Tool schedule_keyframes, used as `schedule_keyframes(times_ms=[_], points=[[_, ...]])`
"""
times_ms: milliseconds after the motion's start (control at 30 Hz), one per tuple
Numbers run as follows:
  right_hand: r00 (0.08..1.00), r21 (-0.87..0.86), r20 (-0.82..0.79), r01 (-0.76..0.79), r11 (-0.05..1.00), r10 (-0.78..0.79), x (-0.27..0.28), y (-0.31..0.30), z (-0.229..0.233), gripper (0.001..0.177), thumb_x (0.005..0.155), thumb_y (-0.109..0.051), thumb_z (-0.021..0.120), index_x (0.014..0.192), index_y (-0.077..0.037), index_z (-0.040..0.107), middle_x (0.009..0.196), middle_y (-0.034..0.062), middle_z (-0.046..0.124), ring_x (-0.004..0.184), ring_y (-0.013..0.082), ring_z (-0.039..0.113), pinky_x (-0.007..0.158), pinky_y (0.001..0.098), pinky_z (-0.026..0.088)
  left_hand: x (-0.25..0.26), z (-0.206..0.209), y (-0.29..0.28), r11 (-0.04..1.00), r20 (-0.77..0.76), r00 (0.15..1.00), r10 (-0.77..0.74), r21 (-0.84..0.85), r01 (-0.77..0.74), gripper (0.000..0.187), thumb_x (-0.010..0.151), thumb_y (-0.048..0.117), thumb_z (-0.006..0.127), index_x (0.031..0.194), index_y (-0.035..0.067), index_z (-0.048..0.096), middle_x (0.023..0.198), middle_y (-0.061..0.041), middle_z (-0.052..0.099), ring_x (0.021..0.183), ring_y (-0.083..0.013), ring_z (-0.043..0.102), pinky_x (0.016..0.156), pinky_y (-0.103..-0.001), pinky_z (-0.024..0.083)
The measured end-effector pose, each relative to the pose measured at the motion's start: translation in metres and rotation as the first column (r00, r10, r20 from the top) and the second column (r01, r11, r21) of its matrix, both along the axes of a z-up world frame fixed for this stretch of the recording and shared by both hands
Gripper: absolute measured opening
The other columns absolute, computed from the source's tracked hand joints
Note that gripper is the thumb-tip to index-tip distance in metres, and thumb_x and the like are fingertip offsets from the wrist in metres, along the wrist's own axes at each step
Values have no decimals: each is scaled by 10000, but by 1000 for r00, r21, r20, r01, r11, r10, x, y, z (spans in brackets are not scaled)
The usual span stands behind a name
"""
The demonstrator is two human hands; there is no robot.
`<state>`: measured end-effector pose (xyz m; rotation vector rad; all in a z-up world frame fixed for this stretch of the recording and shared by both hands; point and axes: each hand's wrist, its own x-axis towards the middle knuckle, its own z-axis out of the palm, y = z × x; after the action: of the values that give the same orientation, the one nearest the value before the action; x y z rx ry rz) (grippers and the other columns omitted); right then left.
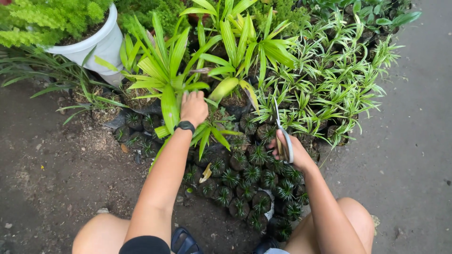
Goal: The person trims the leaves of various potted plants using shears. They start with a small bush, then squat to trim a cluster of long-leafed plants, and finally stand to trim a larger, round bush.
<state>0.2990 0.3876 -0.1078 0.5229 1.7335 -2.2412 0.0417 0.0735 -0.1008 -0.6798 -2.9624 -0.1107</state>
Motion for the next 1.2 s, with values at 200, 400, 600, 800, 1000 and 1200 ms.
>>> schedule_keyframes(times_ms=[200, 400, 600, 800, 1000, 1200], points=[[998, 6, 30, -61, 998, 61, -9, -9, 1, 691, 939, -700, 468, 986, -37, 656, 867, 100, 709, 617, 175, 649, 570, 326, 541, 11, 69, 26, 847, 416, 880, 228, 362, -390, 430, 1028, 420, 380, 1247, 128, 607, 1316, -120, 614, 1246, -328, 570, 1158, -632, 192], [993, 4, 109, -52, 999, 51, -58, -11, -16, 719, 884, -757, 505, 947, -50, 621, 857, 118, 698, 604, 193, 641, 562, 350, 550, 26, 62, 68, 880, 390, 918, 77, 405, -246, 553, 947, 582, 428, 1009, 117, 722, 1339, -119, 591, 1166, -321, 612, 948, -487, 512], [977, 152, 203, -98, 984, 66, -77, -35, -32, 858, 808, -846, 477, 923, -11, 640, 821, 118, 720, 602, 205, 669, 550, 345, 567, 10, 15, 83, 966, 487, 872, 51, 198, -167, 615, 948, 681, 582, 1035, 94, 746, 1384, -174, 568, 1195, -334, 603, 945, -487, 494], [982, 211, 150, 84, 974, -117, -116, -79, -49, 859, 832, -863, 519, 888, -9, 598, 747, 103, 620, 552, 178, 652, 514, 345, 574, 18, 10, 85, 943, 528, 849, 8, 279, -183, 401, 874, 526, 672, 984, 159, 794, 1050, -102, 784, 996, -316, 746, 891, -448, 570], [987, 209, 83, 115, 971, -135, -159, -90, -43, 863, 822, -863, 480, 704, -16, 600, 607, 101, 598, 475, 206, 607, 459, 339, 508, 12, -7, 94, 946, 502, 864, 19, 270, -178, 319, 923, 466, 637, 910, 175, 768, 896, -80, 750, 976, -300, 690, 1162, -574, 262], [964, 143, 122, 220, 965, -238, -181, -87, -41, 821, 784, -856, 540, 748, -36, 570, 665, 85, 606, 501, 197, 615, 476, 370, 548, 13, 9, 91, 947, 519, 854, 17, 266, -180, 283, 900, 437, 661, 931, 179, 773, 922, -69, 751, 994, -265, 677, 1179, -624, 139]])
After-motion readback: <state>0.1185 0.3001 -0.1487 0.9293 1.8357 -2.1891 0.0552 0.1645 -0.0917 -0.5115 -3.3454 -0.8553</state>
